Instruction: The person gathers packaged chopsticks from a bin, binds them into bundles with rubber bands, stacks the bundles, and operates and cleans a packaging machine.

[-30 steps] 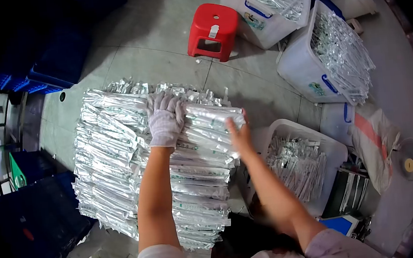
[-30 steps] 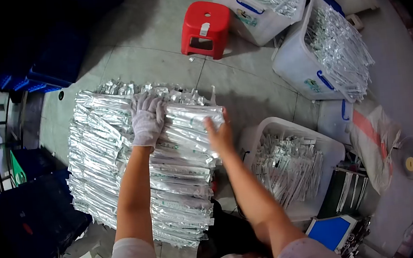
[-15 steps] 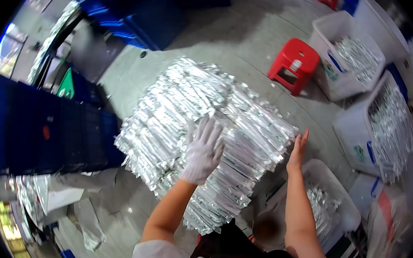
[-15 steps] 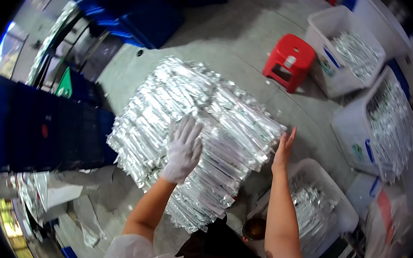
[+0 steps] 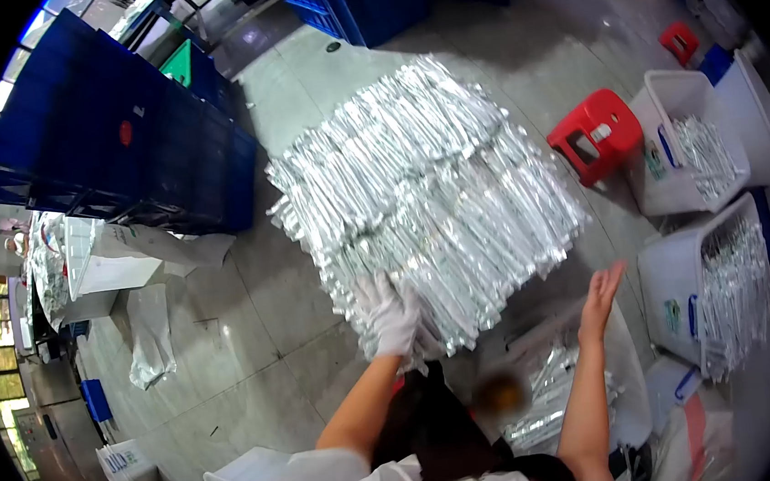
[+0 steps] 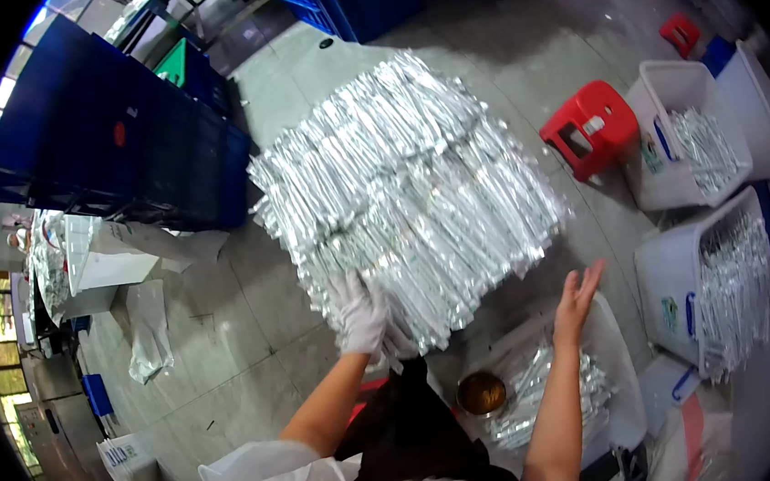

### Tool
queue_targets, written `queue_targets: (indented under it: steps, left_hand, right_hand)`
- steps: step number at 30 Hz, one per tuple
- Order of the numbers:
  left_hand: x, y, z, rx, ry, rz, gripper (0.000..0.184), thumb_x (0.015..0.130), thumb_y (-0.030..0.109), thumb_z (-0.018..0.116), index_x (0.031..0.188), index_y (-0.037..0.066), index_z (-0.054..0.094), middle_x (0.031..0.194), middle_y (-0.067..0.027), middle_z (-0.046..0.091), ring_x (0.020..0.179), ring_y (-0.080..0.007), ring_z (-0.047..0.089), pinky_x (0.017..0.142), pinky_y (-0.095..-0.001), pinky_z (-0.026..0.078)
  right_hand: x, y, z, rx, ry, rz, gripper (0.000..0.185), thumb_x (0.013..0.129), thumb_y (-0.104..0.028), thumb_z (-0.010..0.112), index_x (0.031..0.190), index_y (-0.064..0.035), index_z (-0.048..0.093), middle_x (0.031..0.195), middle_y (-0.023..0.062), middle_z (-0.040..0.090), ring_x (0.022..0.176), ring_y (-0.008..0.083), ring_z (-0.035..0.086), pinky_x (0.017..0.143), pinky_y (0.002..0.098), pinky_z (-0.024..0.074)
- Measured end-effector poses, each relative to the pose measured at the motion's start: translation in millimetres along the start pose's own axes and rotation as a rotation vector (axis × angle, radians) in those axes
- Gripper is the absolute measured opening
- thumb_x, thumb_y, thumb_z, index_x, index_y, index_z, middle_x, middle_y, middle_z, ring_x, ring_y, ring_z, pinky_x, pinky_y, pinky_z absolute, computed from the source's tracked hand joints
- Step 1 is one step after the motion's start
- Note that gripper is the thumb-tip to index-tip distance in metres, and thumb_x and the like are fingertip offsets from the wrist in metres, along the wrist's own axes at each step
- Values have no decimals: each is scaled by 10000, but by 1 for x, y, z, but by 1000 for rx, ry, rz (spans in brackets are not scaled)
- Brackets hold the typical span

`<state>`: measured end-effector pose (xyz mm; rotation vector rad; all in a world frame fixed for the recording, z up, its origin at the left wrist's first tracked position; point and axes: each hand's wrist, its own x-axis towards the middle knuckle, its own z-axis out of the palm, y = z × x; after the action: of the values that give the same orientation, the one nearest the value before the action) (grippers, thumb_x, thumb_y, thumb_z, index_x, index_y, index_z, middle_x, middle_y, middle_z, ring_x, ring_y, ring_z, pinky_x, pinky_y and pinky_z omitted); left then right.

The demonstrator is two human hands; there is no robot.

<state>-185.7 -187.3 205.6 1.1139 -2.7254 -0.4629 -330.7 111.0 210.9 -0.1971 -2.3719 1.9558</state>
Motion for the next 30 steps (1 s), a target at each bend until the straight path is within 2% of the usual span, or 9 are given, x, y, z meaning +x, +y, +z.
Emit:
queue_targets:
  steps: [5, 7, 10, 11, 13, 15, 18, 23, 30]
  left_hand:
    - [-9, 7, 21, 204, -13, -147, 706, 830, 546, 337, 1343, 62, 298, 1417, -211, 149, 1327, -345, 50, 1057, -461, -33]
    - [-7, -25, 34, -16, 169, -91, 701, 840, 552, 304, 1337, 57, 304, 1409, -215, 165, 1327, -320, 73, 1059, -462, -22]
    - [-45, -3, -45, -279, -132, -365, 698, 846, 552, 297, 1332, 51, 302, 1365, -231, 250, 1284, -333, 179, 1028, -428, 143]
    - [-64, -12, -32, -122, 30, -301, 694, 846, 547, 310, 1327, 47, 306, 1331, -240, 310, 1243, -359, 274, 993, -419, 251]
    - [-67, -79, 81, 236, 288, 214, 618, 879, 463, 330, 1315, 26, 309, 1226, -227, 433, 1089, -381, 439, 851, -397, 378]
    - [-106, -6, -22, -110, 73, 35, 599, 880, 444, 343, 1307, 24, 320, 1218, -222, 441, 1085, -370, 444, 856, -392, 377]
    - [-142, 40, -25, -285, -120, 413, 572, 881, 416, 362, 1295, 22, 337, 1206, -213, 453, 1078, -355, 451, 863, -383, 376]
    - [-216, 141, -21, -432, -468, 1114, 527, 883, 369, 393, 1275, 18, 364, 1186, -198, 473, 1068, -330, 462, 874, -370, 375]
    - [-370, 173, -53, -383, -832, 1508, 465, 885, 303, 437, 1246, 12, 402, 1158, -178, 501, 1053, -294, 478, 891, -351, 374]
  right_hand:
    - [-150, 18, -67, -103, -146, 152, 625, 862, -202, 538, 1367, -70, 196, 1398, 151, 233, 1258, 315, 287, 956, 375, 322]
    - [-200, 20, -93, -158, -158, 237, 611, 843, -196, 567, 1345, -57, 248, 1365, 156, 294, 1215, 303, 351, 937, 379, 341]
    - [-268, 5, -136, -217, -120, 185, 601, 818, -184, 589, 1320, -41, 291, 1332, 176, 339, 1183, 314, 387, 916, 357, 364]
    - [-290, 2, -153, -322, -141, 125, 583, 804, -186, 598, 1293, -24, 326, 1304, 189, 366, 1171, 326, 398, 914, 361, 368]
    - [-332, 2, -175, -425, -90, 89, 567, 790, -189, 608, 1267, -8, 361, 1277, 201, 392, 1159, 338, 408, 913, 365, 372]
    - [-378, 0, -197, -445, -41, 281, 527, 774, -201, 614, 1209, 23, 418, 1232, 223, 422, 1141, 357, 418, 926, 390, 362]
    - [-447, 3, -196, -521, 249, 503, 541, 799, -326, 588, 1228, -42, 422, 1267, 180, 404, 1141, 318, 428, 857, 386, 434]
    - [-525, -8, -172, -382, 850, 834, 522, 786, -309, 582, 1175, 6, 438, 1123, 188, 514, 1037, 329, 498, 865, 382, 408]
    - [-643, 50, -144, -334, 1159, 852, 524, 759, -297, 591, 1165, -10, 425, 1015, 202, 556, 932, 368, 534, 796, 417, 434]
